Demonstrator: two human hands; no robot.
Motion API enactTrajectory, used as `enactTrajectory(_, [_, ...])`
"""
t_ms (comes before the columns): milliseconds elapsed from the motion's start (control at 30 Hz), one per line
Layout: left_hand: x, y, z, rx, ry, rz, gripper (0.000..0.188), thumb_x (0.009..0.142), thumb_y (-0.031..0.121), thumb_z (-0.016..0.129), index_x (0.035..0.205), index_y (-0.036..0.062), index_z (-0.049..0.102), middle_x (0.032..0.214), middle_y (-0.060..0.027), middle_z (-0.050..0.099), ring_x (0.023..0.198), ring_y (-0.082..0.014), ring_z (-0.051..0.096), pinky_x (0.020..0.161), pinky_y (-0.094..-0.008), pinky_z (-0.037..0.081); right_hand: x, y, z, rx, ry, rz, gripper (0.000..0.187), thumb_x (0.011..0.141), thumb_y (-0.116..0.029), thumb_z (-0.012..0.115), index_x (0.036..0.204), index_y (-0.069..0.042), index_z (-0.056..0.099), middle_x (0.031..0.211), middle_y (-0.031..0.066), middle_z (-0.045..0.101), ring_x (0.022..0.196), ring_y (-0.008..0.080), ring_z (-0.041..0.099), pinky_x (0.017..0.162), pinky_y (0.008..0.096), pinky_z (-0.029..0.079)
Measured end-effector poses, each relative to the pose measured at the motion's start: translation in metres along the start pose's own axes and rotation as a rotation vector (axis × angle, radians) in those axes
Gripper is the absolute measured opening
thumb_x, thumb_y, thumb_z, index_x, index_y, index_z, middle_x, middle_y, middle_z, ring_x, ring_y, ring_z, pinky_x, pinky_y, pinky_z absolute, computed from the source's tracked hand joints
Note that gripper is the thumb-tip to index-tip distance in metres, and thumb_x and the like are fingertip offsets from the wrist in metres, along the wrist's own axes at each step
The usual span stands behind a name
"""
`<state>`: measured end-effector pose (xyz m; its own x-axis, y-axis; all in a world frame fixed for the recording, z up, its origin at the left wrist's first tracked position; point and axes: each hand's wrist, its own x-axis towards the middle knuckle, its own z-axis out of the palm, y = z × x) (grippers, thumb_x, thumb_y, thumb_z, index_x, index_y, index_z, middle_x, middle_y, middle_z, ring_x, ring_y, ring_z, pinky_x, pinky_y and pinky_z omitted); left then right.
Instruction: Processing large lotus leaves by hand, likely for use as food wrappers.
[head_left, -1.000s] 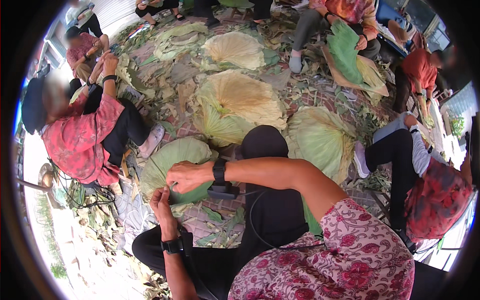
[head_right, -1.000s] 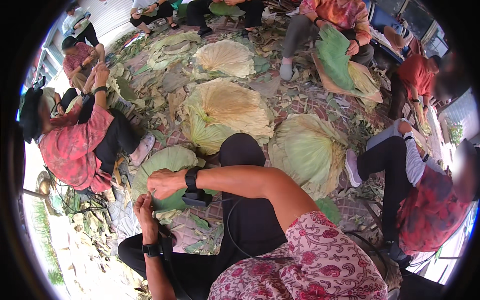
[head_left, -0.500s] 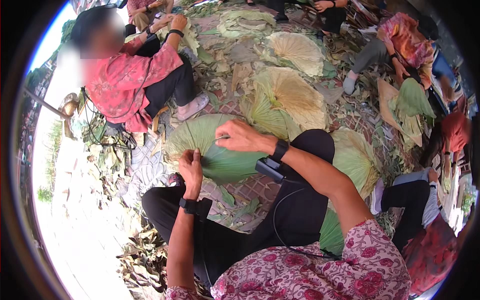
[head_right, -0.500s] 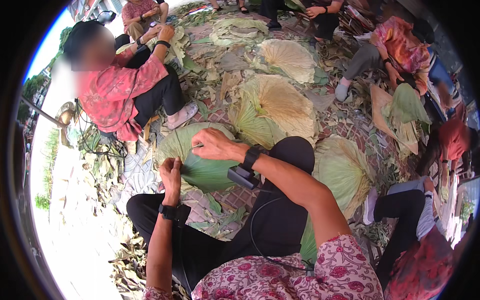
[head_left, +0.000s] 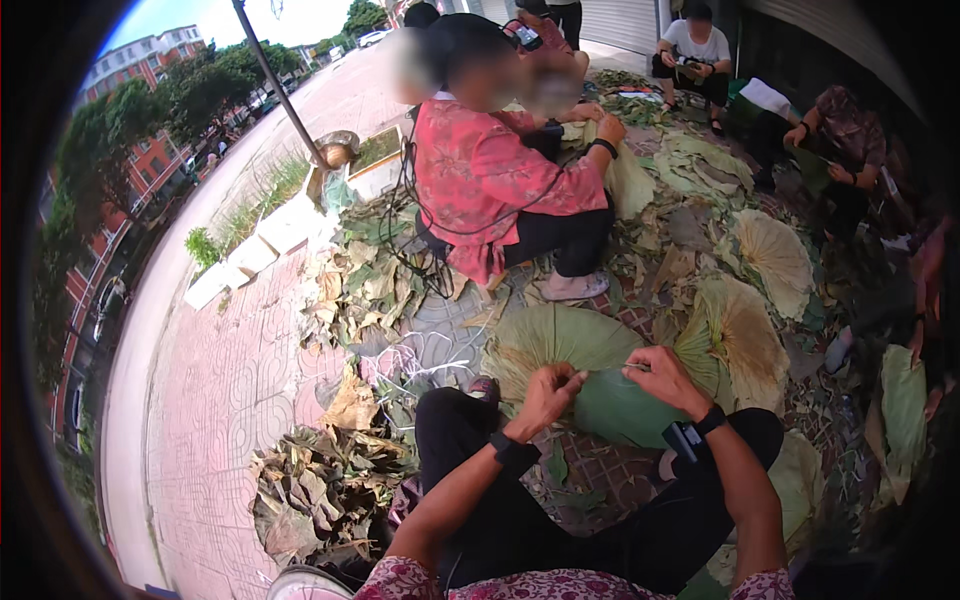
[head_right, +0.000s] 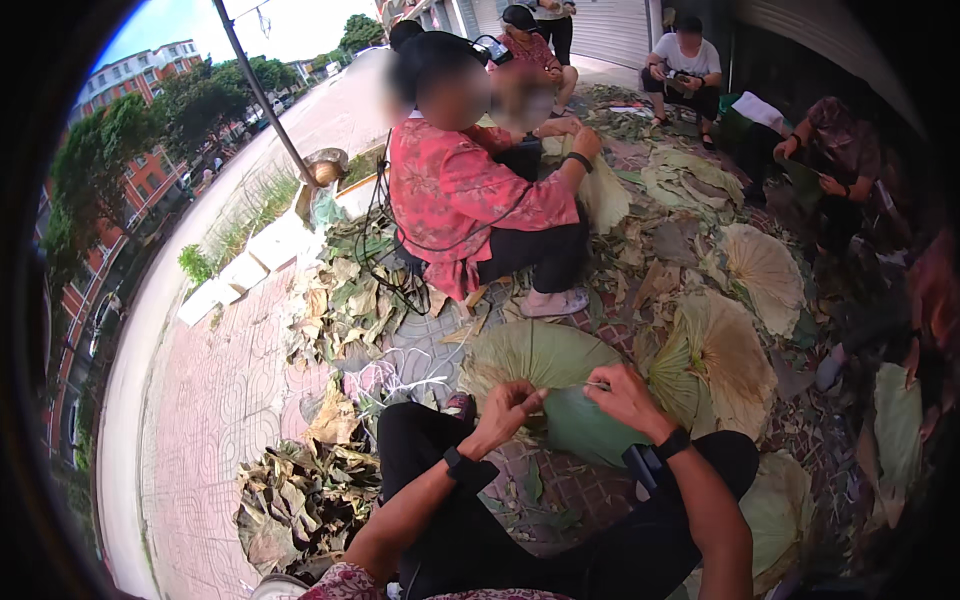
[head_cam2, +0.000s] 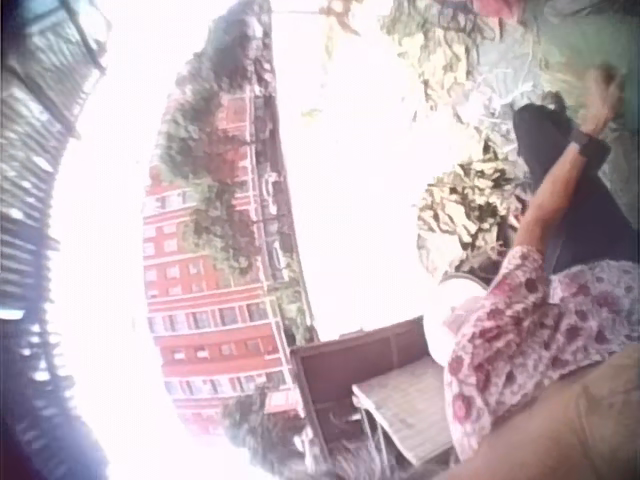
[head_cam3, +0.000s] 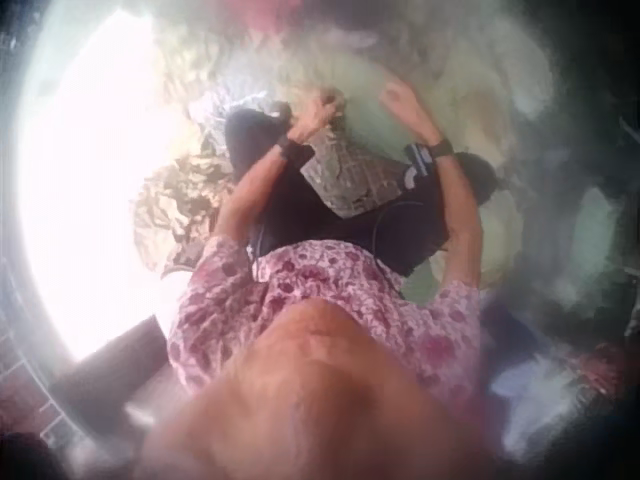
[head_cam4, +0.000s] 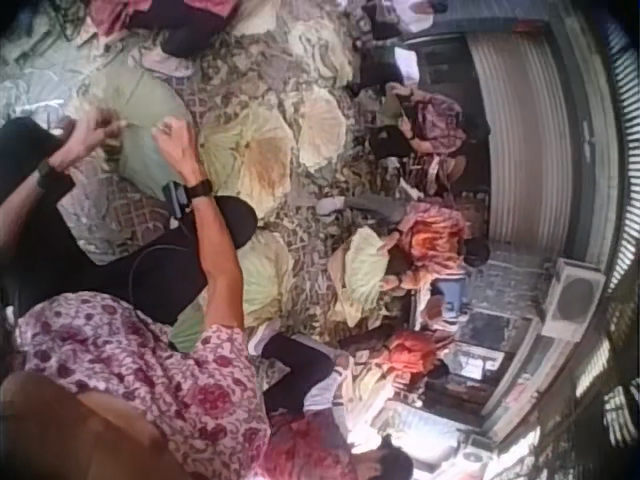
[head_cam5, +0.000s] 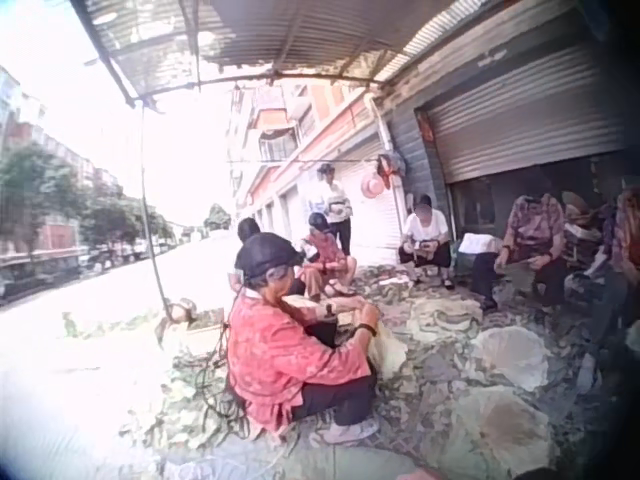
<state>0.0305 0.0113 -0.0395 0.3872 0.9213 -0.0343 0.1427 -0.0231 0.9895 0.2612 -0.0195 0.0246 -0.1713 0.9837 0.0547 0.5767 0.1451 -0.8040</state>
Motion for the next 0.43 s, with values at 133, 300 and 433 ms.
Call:
enactTrajectory(133, [-0.008,0.003,0.002,0.344,-0.354,0.303,0.025,0.086,0.022,0.062,0.078,-0.0016,0.056,0.069,-0.008,0.052,0.064,-0.0193,0.05,0.058,-0.0352,0.041,0.002,0.004,0.002,-0.034,0.046,-0.043,0.022,0.078,-0.017,0.065,0.082,0.005,0.062,0.069,0.0154,0.061,0.065,0.0198,0.06,0.061,0.0345,0.045])
enactTrajectory(300, [-0.016,0.031,-0.016,0.407,-0.073,0.275,0.035,0.075,0.01,0.063,0.108,-0.0006,0.058,0.099,-0.0159,0.058,0.094,-0.0333,0.058,0.08,-0.0386,0.047,0.01,0.001,0.016,-0.049,-0.074,-0.023,0.02,0.078,-0.016,0.066,0.083,0.003,0.063,0.07,0.0094,0.062,0.066,0.0118,0.055,0.062,0.0307,0.044])
enactTrajectory(433, [-0.017,0.026,-0.026,0.31,-0.151,0.402,0.057,0.073,0.014,0.067,0.126,0.0066,0.047,0.116,-0.0175,0.049,0.113,-0.034,0.048,0.093,-0.0388,0.04,0.015,-0.012,0.028,0.018,-0.227,-0.042,0.019,0.079,-0.015,0.066,0.085,0.003,0.064,0.071,0.0129,0.064,0.065,0.0144,0.057,0.062,0.031,0.045])
